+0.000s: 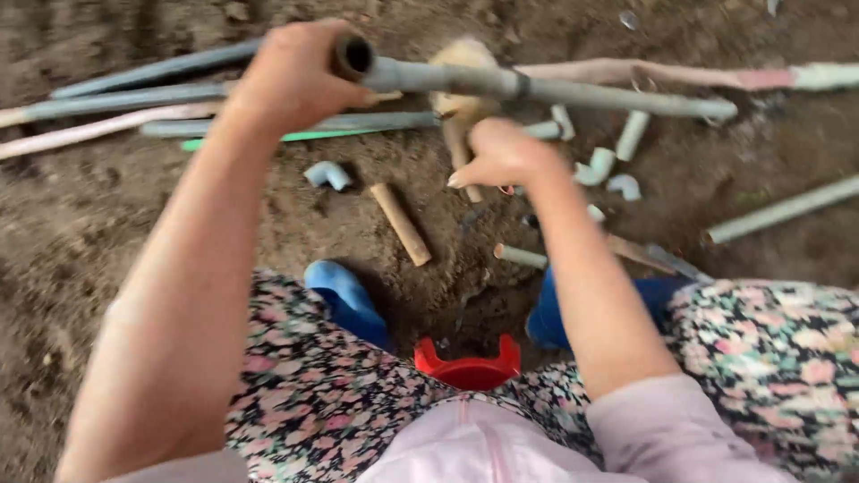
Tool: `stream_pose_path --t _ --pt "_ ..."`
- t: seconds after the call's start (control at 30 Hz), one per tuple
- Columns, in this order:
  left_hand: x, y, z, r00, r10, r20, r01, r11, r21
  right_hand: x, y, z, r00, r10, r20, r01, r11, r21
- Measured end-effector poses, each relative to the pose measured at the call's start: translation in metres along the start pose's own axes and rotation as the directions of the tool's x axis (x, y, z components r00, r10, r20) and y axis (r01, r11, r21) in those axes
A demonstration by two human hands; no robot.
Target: The person sits on a small red stool on the ground and assembles a long pipe by connecting several sections. They use black tape to secure the joints between the pipe segments. The person handles various pipe pieces, including straight sections and elbows, lying on the dirt surface.
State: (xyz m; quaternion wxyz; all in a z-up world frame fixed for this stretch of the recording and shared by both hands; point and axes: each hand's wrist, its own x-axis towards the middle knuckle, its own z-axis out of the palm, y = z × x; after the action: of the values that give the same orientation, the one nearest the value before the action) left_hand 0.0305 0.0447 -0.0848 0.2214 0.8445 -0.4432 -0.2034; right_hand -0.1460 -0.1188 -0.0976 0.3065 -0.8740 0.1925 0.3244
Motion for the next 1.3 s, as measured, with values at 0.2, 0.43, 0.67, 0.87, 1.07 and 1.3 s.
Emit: stream_pose_path --t 0.2,0.43,0.67,0.87,1.07,1.3 --pt "-0.016 0.042 -0.025 0.957 -0.258 0.131 0.269 0.96 -0.075 0.057 0.1 0.069 0.949 0.304 -0.085 -0.289 0.945 0.154" --pt "-0.012 0.03 -0.021 0.962 -0.24 0.126 0.25 0.966 -0.069 0.119 0.249 0.12 0.496 0.395 -0.774 -0.101 0.911 0.4" --pt "-0.007 0.029 -0.019 0.962 -0.24 0.13 0.249 0.967 -0.057 0.109 0.173 0.098 0.706 0.285 -0.649 -0.276 0.954 0.119" --pt "-0.01 0.026 -0.018 0.957 -0.248 0.154 0.262 0.962 -0.08 0.13 0.188 0.109 0.781 0.183 -0.597 -0.349 0.921 -0.175" --pt "-0.007 0.019 -0.014 0.97 -0.202 0.136 0.209 0.977 -0.042 0.113 0.151 0.1 0.715 0.363 -0.598 -0.326 0.929 0.174" --pt "-0.01 0.016 -0.012 0.996 -0.072 0.046 0.074 0.996 -0.05 0.102 0.207 0.096 0.57 0.611 -0.549 -0.253 0.766 0.59"
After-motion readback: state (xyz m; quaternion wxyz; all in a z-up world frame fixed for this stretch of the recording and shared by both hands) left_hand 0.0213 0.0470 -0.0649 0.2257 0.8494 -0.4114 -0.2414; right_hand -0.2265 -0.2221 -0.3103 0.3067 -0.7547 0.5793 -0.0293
